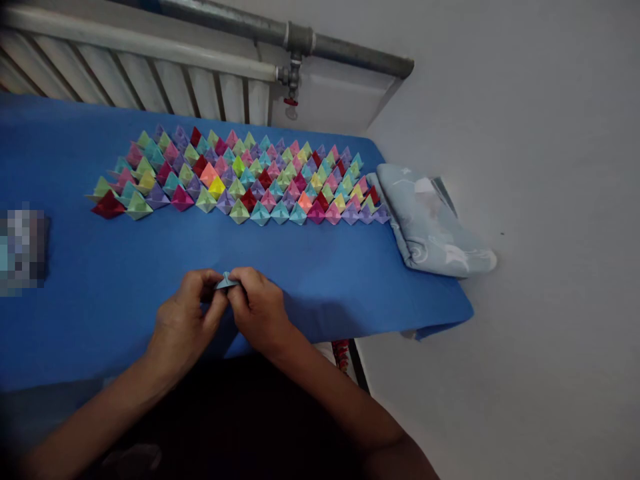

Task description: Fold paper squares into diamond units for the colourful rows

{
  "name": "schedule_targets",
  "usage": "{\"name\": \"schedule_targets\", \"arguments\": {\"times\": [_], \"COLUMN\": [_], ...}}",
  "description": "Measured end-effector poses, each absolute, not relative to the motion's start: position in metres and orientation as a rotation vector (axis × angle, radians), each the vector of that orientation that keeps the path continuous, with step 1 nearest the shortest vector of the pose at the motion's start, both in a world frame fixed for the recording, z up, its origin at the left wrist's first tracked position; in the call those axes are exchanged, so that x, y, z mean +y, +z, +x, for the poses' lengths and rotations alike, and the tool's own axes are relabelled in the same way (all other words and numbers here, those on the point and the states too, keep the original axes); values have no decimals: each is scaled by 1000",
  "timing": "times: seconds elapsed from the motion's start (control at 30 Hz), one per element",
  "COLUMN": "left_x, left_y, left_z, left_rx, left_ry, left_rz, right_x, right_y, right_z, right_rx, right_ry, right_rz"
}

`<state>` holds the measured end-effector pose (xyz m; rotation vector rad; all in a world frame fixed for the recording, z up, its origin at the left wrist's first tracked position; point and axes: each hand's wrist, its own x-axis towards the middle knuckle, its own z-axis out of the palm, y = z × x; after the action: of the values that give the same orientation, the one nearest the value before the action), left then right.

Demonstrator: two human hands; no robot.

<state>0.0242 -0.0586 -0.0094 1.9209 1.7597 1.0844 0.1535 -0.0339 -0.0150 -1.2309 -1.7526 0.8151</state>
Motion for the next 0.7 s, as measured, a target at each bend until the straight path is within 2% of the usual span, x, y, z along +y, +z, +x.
{"name": "schedule_targets", "arguments": {"times": [0.27,0.47,0.7], "left_x": [-57,-52,-52], "left_y": [-9,-10,-4], "left_z": [23,23,25], "left_rx": [1564,1531,1321], "left_ry": [1111,1038,1092], "left_rz": [1431,1307,1096], "right_x": [-44,-40,-45], "right_y": [-20,-24,-23], "right_z": [162,167,166], "right_rx": [-1776,-1851,-1652], "right_ry": [694,617,872], "right_rz": [-1097,-1072,-1173]}}
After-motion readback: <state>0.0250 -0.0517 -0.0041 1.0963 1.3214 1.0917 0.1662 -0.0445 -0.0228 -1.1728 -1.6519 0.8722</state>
